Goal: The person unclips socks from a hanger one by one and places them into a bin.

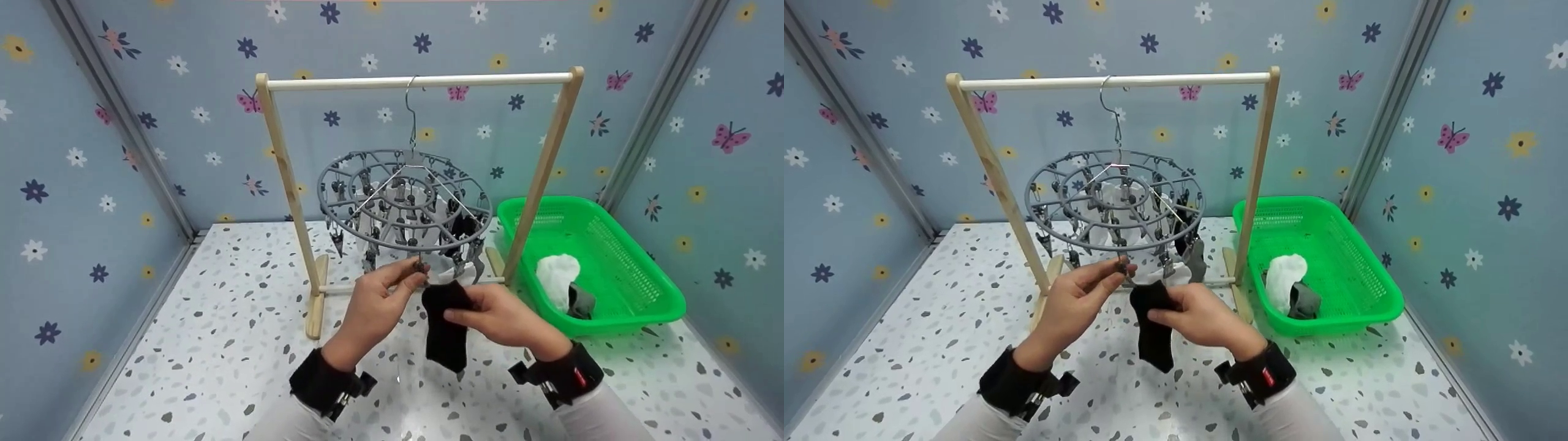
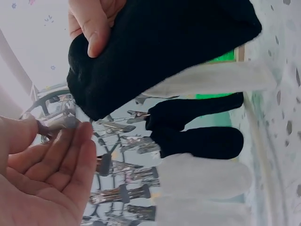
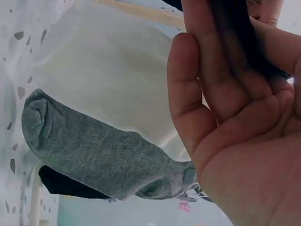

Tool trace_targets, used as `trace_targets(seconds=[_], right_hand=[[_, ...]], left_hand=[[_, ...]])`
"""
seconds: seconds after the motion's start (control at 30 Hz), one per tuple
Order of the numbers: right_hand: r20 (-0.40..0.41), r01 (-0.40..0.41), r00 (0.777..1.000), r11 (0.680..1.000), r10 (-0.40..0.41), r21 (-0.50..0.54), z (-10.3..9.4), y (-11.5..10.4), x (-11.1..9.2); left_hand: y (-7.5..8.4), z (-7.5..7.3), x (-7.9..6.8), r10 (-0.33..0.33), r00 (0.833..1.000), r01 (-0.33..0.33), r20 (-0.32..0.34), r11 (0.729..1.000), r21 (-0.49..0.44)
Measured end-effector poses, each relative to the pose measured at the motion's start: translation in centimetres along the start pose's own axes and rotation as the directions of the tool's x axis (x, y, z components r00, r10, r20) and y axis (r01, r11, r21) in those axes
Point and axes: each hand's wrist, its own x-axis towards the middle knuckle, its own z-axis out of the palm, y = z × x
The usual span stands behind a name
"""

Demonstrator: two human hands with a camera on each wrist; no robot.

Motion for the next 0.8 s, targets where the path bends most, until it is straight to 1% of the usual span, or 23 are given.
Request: trace_targets(seconds=[0.07,0.13,0.17,0.23,0.33,0.37,0.4,0.43,0.47,0.5,0.6,0.67,0.7,0.73,0.77,0.8], right_hand=[[-0.004,0.011,1.000,1.000,-0.011,0.024,-0.2,0.0,-0.1],[-0.013,0.022,1.000,0.999,-0.021,0.037,-0.5,0.0,-0.2],[-0.018,0.028,0.999,0.999,-0.027,0.040,-0.6,0.0,-0.3],[-0.027,0.034,0.999,0.999,-0.033,0.042,-0.8,0.1,-0.3],[-0.030,0.031,0.999,0.998,-0.029,0.062,-1.2,0.0,-0.4],[-0.029,0.029,0.999,0.997,-0.027,0.068,-1.3,0.0,-0.4],[-0.029,0.026,0.999,0.997,-0.024,0.074,-1.4,0.0,-0.4],[-0.030,0.022,0.999,0.997,-0.020,0.075,-1.5,-0.1,-0.4],[-0.030,0.017,0.999,0.997,-0.014,0.079,-1.6,-0.1,-0.5],[-0.033,0.012,0.999,0.997,-0.009,0.074,-1.7,0.0,-0.5],[-0.038,0.001,0.999,0.997,0.002,0.072,-2.0,0.1,-0.6],[-0.044,-0.005,0.999,0.997,0.008,0.072,-2.3,0.2,-0.7],[-0.045,-0.008,0.999,0.997,0.012,0.073,-2.4,0.2,-0.7],[-0.046,-0.010,0.999,0.997,0.014,0.078,-2.5,0.3,-0.7],[-0.048,-0.012,0.999,0.996,0.016,0.083,-2.6,0.3,-0.7],[-0.052,-0.015,0.998,0.996,0.020,0.089,-2.8,0.3,-0.8]], left_hand=[[0.4,-0.2,-0.1,0.037,0.999,-0.036,-0.009,0.996,0.085],[0.9,-0.5,-0.1,0.095,0.995,-0.090,-0.016,0.976,0.197],[1.1,-0.6,-0.2,0.124,0.992,-0.116,-0.016,0.961,0.250],[1.7,-1.0,-0.3,0.177,0.984,-0.160,-0.017,0.923,0.349],[2.7,-1.5,-0.5,0.237,0.971,-0.203,-0.022,0.871,0.447],[2.9,-1.7,-0.6,0.266,0.964,-0.219,-0.033,0.853,0.473],[3.2,-1.8,-0.7,0.301,0.952,-0.241,-0.045,0.837,0.491],[3.4,-1.9,-0.7,0.344,0.937,-0.268,-0.058,0.818,0.509],[3.6,-1.9,-0.6,0.394,0.916,-0.301,-0.072,0.797,0.524],[3.7,-2.0,-0.5,0.444,0.892,-0.334,-0.086,0.775,0.536],[3.7,-2.1,-0.1,0.579,0.805,-0.419,-0.125,0.706,0.572],[3.5,-2.2,0.1,0.638,0.758,-0.448,-0.136,0.660,0.603],[3.4,-2.2,0.2,0.656,0.742,-0.454,-0.137,0.642,0.618],[3.3,-2.3,0.3,0.668,0.731,-0.455,-0.137,0.628,0.631],[3.1,-2.3,0.4,0.674,0.727,-0.455,-0.129,0.615,0.645],[3.0,-2.3,0.5,0.672,0.731,-0.450,-0.118,0.606,0.656]])
